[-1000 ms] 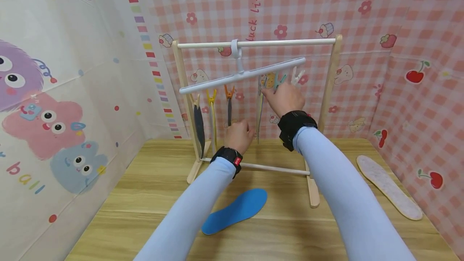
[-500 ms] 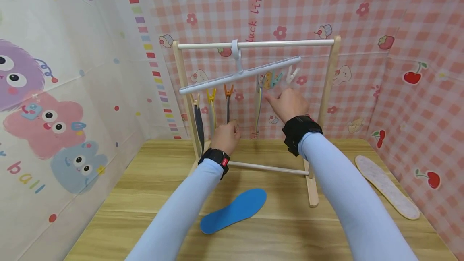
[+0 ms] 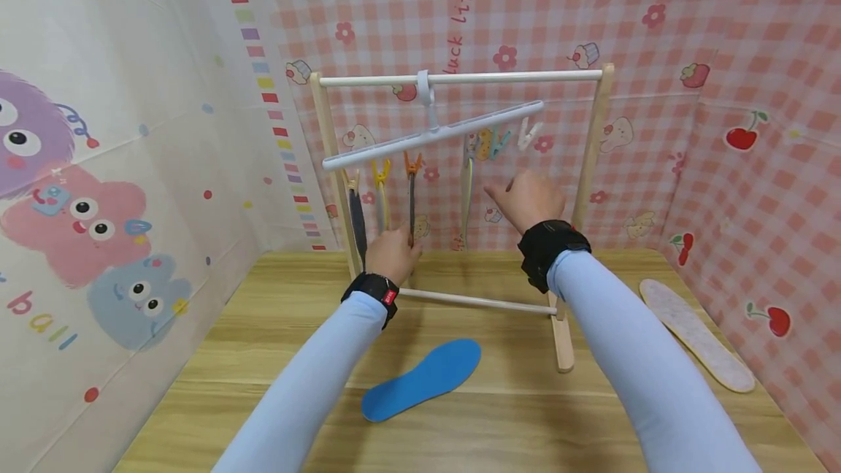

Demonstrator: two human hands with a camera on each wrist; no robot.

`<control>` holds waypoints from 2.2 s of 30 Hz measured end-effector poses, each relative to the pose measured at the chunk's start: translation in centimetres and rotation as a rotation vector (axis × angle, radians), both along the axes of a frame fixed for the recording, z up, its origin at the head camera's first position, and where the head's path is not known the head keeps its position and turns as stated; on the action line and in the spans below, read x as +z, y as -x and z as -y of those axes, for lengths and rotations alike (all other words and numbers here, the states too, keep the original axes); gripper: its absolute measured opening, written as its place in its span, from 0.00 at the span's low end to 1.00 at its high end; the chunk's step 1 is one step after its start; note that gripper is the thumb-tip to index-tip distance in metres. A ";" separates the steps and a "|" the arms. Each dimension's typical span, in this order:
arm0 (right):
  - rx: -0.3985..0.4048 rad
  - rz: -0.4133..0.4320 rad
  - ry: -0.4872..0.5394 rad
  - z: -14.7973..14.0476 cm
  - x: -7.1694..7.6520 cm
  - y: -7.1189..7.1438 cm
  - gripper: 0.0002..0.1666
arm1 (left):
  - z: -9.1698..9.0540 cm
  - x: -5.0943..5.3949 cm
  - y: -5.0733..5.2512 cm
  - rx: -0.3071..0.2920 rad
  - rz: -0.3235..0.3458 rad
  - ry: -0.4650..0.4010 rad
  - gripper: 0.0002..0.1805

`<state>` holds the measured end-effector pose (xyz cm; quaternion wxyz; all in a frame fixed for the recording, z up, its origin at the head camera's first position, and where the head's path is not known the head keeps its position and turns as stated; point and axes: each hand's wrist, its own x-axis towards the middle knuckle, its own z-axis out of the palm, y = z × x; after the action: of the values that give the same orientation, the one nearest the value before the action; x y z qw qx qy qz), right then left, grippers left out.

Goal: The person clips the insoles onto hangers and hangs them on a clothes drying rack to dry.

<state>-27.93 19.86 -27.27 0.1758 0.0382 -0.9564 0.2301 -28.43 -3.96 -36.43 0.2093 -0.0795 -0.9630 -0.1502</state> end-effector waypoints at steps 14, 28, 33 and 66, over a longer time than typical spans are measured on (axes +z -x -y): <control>-0.005 0.046 -0.038 -1.0 -1.9 -1.3 0.36 | 1.4 -0.6 -0.8 0.004 0.050 0.038 0.19; 0.033 0.240 -0.073 -1.6 -4.8 -2.3 0.32 | 2.6 -1.7 -1.1 -0.010 0.087 0.056 0.24; 0.047 0.286 -0.080 -1.7 -6.0 -2.7 0.29 | 2.7 -1.9 -1.4 -0.004 0.108 0.079 0.25; 0.184 0.503 -0.245 -1.3 -11.5 -5.6 0.29 | 0.7 -4.4 -3.8 -0.012 0.434 0.263 0.25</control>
<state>-22.29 21.13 -38.73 -0.0943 0.0876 -0.9831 0.1302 -24.59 -4.64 -40.87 -0.0153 -0.0775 -0.9961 -0.0386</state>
